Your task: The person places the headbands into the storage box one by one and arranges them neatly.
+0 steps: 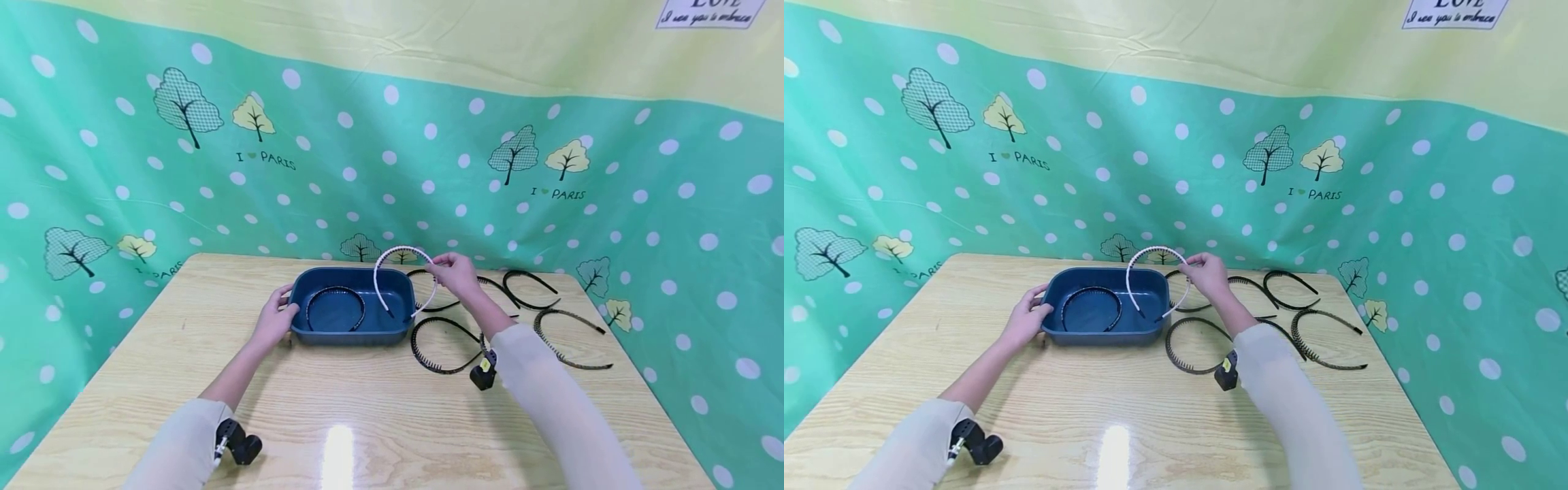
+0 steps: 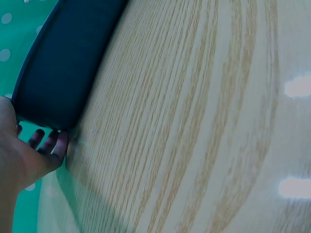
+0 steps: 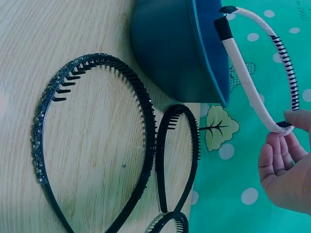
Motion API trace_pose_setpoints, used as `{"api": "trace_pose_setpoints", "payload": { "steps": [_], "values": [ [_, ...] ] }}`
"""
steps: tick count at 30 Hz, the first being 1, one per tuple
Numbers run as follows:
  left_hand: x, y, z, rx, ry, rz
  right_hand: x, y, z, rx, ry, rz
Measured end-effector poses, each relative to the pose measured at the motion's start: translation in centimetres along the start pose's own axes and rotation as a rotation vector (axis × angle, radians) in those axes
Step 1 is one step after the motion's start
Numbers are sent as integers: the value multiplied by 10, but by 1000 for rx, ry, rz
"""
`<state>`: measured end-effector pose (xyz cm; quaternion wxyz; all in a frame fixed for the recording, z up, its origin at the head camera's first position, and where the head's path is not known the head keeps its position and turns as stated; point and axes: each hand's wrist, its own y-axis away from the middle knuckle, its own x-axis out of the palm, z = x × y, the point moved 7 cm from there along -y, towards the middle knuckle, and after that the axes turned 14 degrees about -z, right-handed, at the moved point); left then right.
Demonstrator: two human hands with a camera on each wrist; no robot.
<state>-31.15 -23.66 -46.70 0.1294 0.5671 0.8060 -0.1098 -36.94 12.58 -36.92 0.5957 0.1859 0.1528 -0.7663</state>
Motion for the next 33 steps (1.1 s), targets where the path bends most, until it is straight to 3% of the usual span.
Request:
{"api": "trace_pose_setpoints", "payload": {
  "steps": [33],
  "values": [
    [0,-2,2,-16,-2,7,31,-3,-5,25,-46,-33]
  ]
}}
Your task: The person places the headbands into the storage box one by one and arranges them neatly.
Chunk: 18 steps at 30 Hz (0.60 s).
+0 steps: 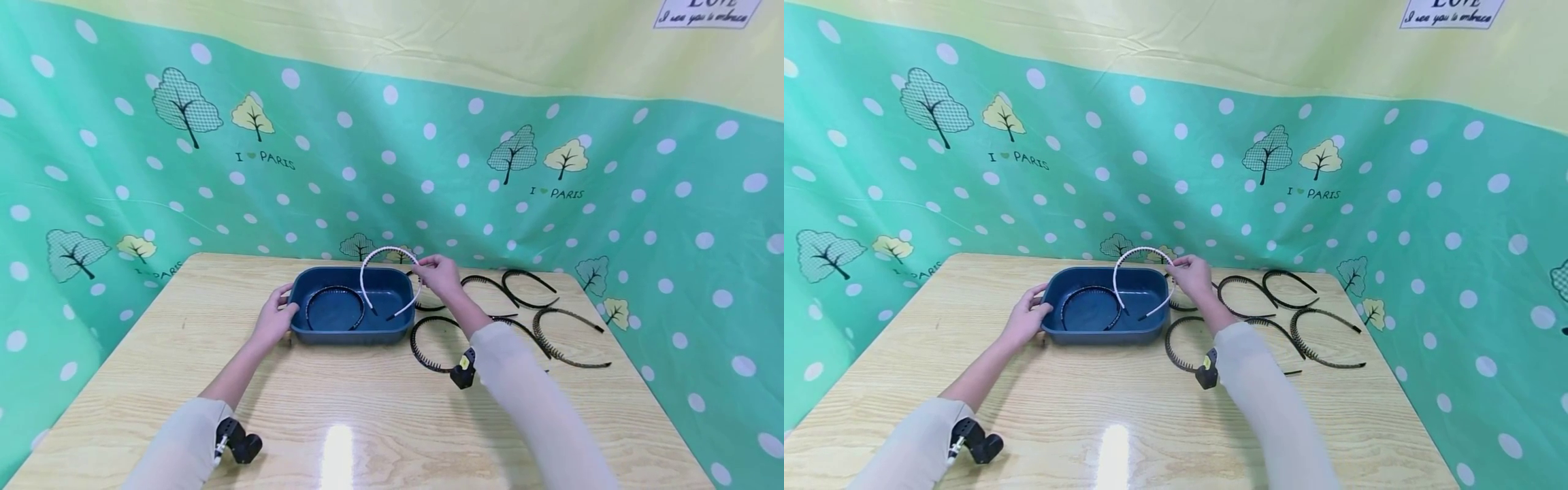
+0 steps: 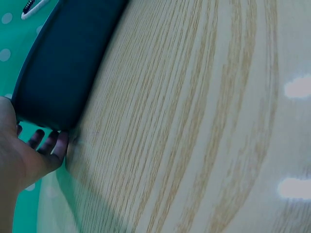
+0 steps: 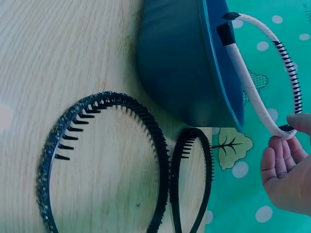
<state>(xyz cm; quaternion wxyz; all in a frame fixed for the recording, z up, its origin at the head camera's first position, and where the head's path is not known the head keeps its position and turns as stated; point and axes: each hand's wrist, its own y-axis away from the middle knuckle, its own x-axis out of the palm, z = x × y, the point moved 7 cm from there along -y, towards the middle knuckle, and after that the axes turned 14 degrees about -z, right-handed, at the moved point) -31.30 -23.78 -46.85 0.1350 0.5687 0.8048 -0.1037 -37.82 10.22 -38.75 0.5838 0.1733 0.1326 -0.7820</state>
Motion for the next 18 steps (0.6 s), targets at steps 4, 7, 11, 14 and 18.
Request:
{"api": "trace_pose_setpoints", "payload": {
  "steps": [4,7,11,14,18],
  "values": [
    [0,1,-1,15,-2,1,4,0,-3,11,-4,-3],
    [0,2,-2,16,-1,-1,6,0,-4,14,-12,-7],
    [-1,3,-3,11,-1,0,10,1,-4,21,-29,-5],
    [0,3,-4,12,-3,3,13,2,-4,20,-35,-9],
    [0,3,-3,15,-5,3,17,3,-4,15,-36,-8]
  ]
}}
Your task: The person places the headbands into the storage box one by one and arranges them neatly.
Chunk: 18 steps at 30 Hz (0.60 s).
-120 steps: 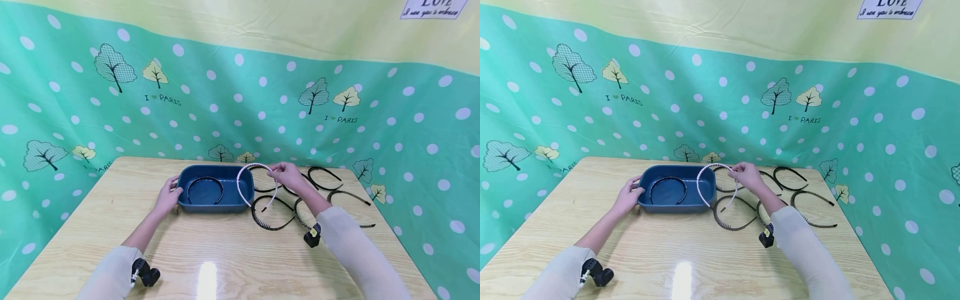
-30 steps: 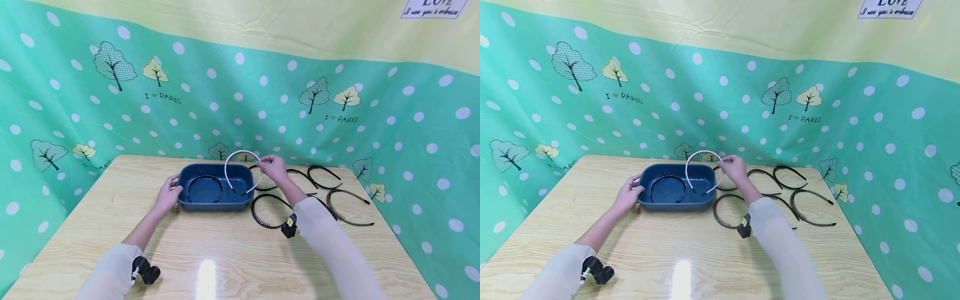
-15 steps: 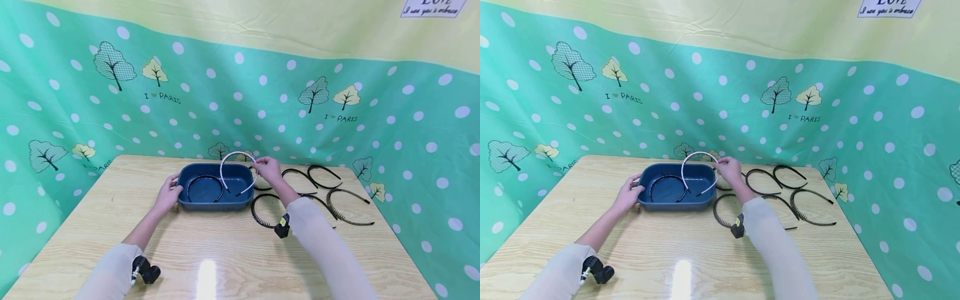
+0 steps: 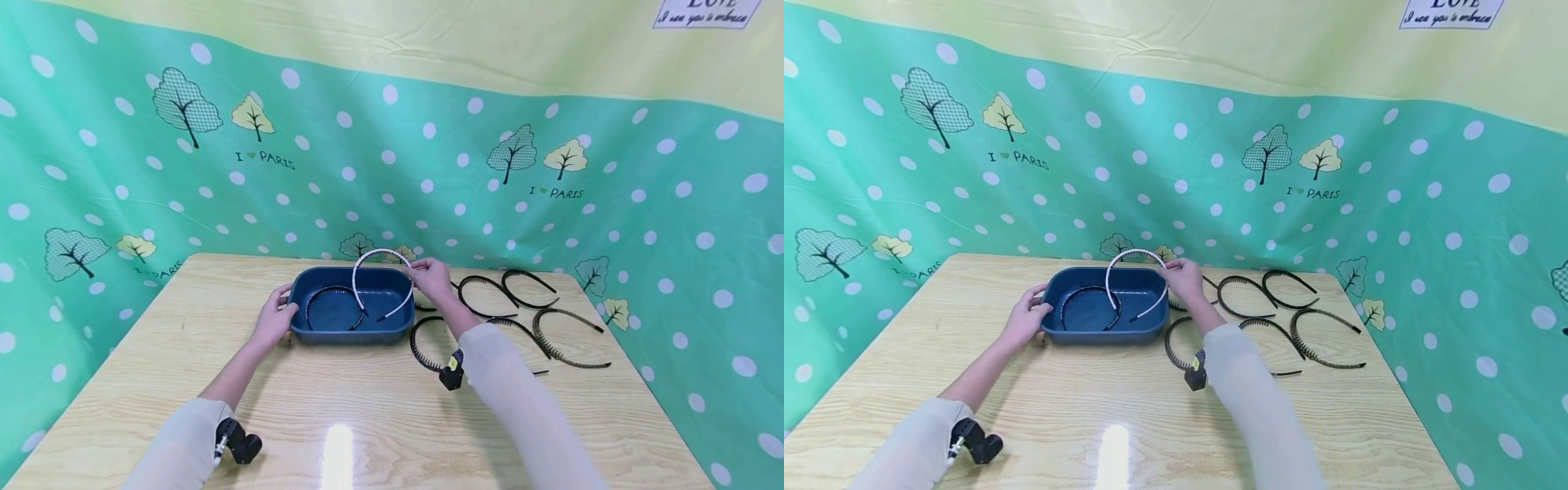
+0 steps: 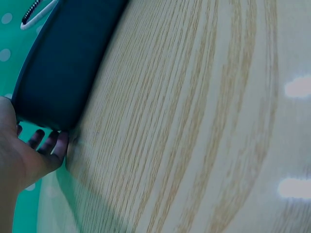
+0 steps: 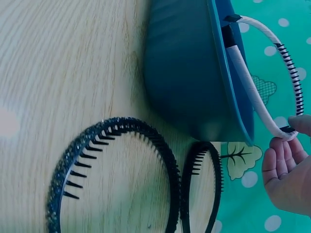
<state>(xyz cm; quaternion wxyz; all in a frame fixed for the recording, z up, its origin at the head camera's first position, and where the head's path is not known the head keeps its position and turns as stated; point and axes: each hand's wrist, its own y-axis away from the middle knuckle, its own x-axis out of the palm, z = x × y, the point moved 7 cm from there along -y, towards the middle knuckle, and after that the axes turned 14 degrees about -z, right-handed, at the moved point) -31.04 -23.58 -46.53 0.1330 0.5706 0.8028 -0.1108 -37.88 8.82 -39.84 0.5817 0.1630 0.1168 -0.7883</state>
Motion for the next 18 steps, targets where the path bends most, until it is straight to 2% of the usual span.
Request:
{"api": "trace_pose_setpoints", "payload": {
  "steps": [18],
  "values": [
    [1,-1,2,5,-4,-2,23,10,4,-12,19,-34]
  ]
}}
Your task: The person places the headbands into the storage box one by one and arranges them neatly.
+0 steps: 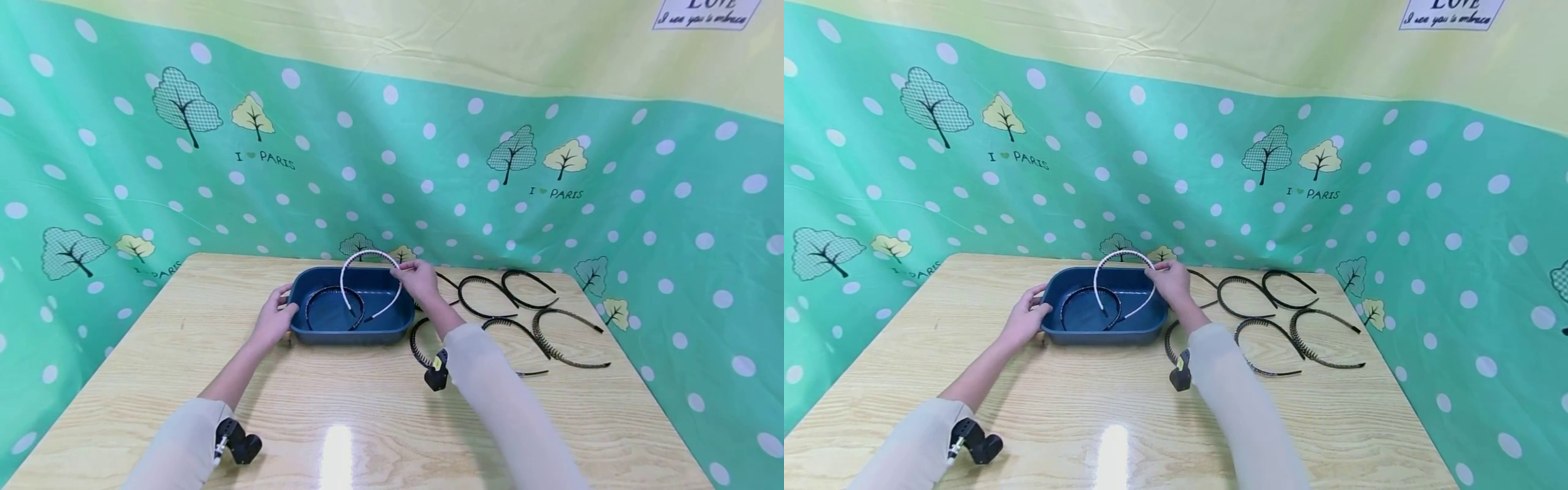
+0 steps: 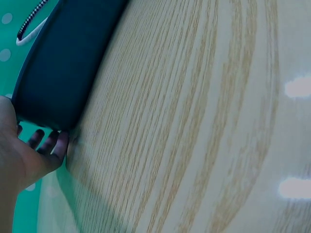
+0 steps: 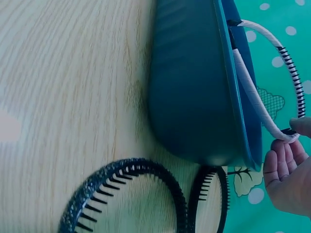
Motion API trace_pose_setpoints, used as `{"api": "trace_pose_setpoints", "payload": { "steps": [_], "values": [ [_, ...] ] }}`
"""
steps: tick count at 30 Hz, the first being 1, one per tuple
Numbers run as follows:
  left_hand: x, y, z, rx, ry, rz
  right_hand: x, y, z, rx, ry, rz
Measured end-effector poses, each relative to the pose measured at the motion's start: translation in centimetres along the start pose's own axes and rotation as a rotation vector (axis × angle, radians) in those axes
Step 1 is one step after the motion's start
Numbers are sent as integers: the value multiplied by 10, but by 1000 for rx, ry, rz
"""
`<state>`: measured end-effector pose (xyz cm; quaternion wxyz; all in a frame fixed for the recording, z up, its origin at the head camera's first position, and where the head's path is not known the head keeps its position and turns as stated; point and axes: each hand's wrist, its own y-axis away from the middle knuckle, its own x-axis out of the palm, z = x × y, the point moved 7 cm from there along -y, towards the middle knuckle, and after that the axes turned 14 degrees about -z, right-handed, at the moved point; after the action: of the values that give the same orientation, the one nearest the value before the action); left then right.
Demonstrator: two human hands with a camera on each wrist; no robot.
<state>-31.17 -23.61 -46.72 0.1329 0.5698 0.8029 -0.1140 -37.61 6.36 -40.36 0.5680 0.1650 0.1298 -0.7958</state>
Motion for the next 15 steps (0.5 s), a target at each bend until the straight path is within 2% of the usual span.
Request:
{"api": "trace_pose_setpoints", "payload": {
  "steps": [15],
  "values": [
    [-1,0,2,-12,3,5,19,10,1,-11,-12,-10]
  ]
}}
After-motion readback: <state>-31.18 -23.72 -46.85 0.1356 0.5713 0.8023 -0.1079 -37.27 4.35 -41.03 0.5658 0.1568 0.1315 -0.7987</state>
